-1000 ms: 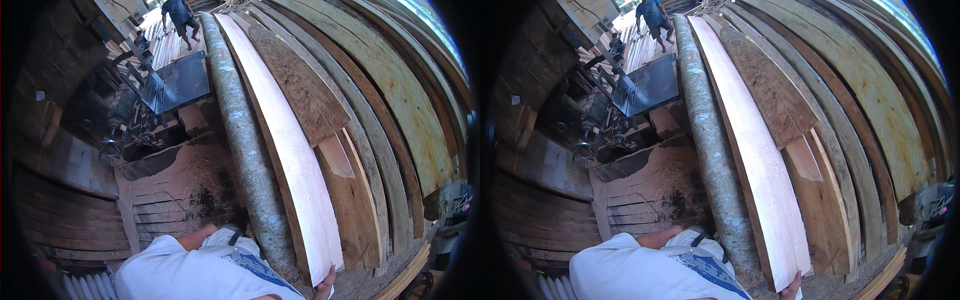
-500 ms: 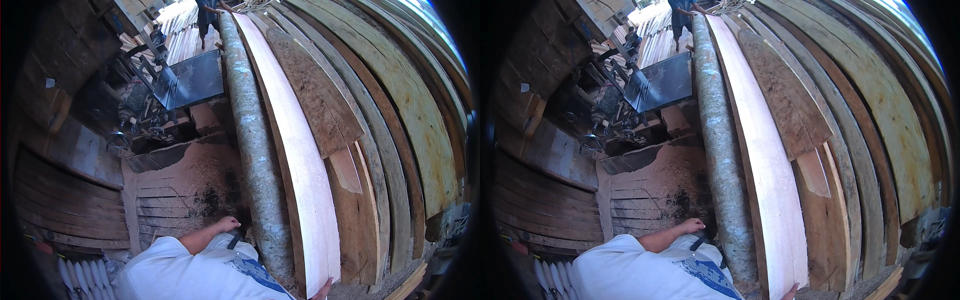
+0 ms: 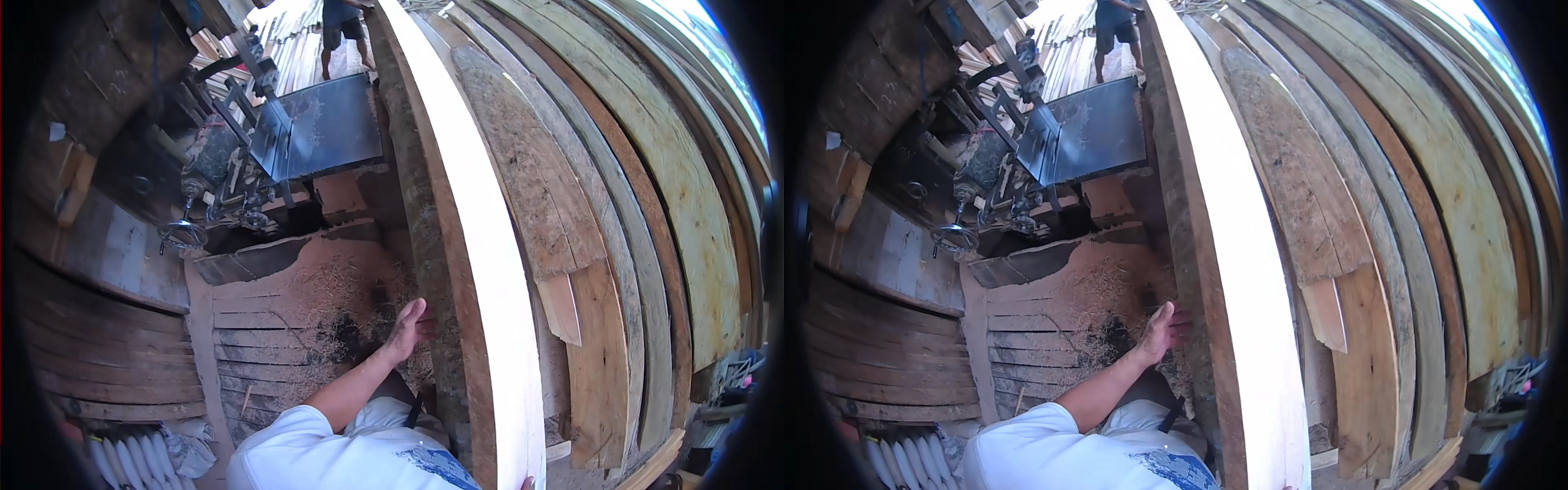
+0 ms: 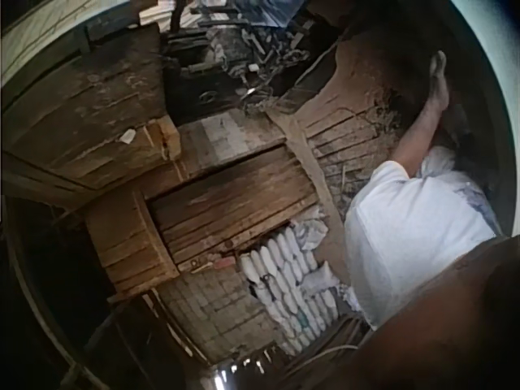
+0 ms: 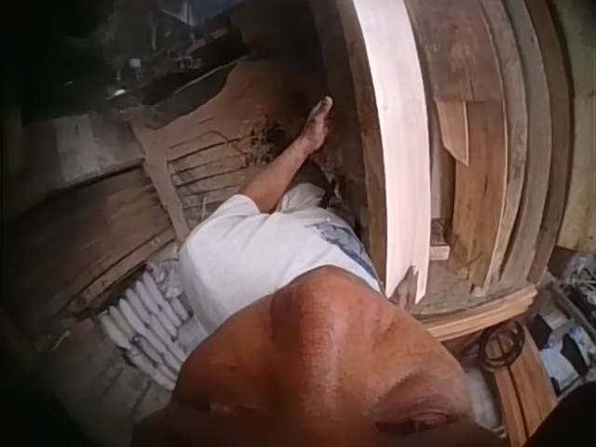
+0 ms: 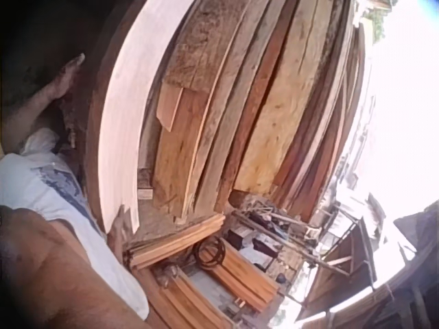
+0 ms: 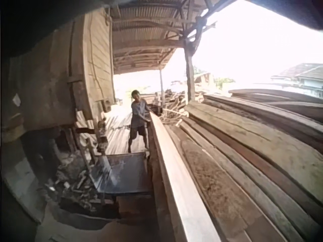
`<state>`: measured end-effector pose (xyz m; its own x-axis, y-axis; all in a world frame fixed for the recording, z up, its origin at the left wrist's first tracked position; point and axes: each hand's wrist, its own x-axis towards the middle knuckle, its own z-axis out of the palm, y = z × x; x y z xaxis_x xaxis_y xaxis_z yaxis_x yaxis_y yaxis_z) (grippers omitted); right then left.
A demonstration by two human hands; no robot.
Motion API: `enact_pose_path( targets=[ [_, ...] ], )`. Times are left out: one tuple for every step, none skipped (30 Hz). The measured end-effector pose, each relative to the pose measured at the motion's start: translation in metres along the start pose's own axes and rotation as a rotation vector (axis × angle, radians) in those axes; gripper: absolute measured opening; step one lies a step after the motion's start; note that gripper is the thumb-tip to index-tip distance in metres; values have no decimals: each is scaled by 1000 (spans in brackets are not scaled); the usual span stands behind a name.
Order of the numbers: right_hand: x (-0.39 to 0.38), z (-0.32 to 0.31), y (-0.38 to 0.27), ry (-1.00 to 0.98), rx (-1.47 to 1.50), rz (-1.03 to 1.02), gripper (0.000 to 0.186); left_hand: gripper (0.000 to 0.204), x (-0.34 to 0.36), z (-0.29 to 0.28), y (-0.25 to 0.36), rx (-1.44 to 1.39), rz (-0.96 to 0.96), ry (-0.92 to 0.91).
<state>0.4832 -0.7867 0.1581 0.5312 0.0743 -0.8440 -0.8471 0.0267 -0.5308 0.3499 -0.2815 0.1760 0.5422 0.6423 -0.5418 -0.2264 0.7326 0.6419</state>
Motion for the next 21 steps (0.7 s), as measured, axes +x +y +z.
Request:
enact_pose_path(
  targets=[
    [-6,5,15,-5,-5,-3,77,76,-7,18,16,-104,7,-122],
    [-13,12,31,-9,-5,-1,78,77,-9,33,23,-15,182,-102],
    [-21,17,48,-13,0,0,79,79,-12,41,32,79,358,-85],
    [-29,25,66,-14,20,-7,80,77,-15,41,47,113,299,75],
    [-37,34,86,-14,35,-11,80,72,-13,18,61,129,238,-48],
    [-42,46,105,-29,54,-13,81,71,-12,-2,72,54,223,-96],
    [-48,57,123,-43,64,-11,82,70,-12,-21,79,-21,201,-133],
    [-53,70,144,-56,83,-18,83,70,-8,-41,85,-36,161,-129],
    [-56,82,161,-81,95,-23,84,72,4,-72,79,-86,31,-136],
    [-60,93,177,-101,107,-30,85,74,12,-90,78,-141,-30,-173],
    [-64,108,193,-122,125,-34,86,75,18,-108,80,-182,-94,-208],
    [-66,121,210,-149,143,-37,87,75,24,-128,85,-168,-99,-205],
    [-69,131,222,-172,148,-44,87,77,27,-147,85,-169,-100,-189],
    [-71,137,239,-194,159,-47,88,78,29,-165,85,-170,-101,-173],
    [-71,144,252,-226,161,-46,89,78,30,-181,87,-172,-91,-167],
    [-72,151,264,-240,168,-55,90,77,32,-190,88,-170,-88,-148],
    [-73,158,276,-231,164,-49,94,76,35,-200,89,-168,-84,-128],
    [-95,190,267,-150,16,-97,97,77,39,-215,87,-140,-82,-106],
    [-99,191,274,-157,12,-106,97,78,40,-226,83,-192,-100,-125],
    [-96,191,281,-162,9,-129,96,79,41,-231,79,-168,-62,-102],
    [-90,187,285,-160,13,-158,95,80,46,-232,75,-143,-30,-87]
  ],
)
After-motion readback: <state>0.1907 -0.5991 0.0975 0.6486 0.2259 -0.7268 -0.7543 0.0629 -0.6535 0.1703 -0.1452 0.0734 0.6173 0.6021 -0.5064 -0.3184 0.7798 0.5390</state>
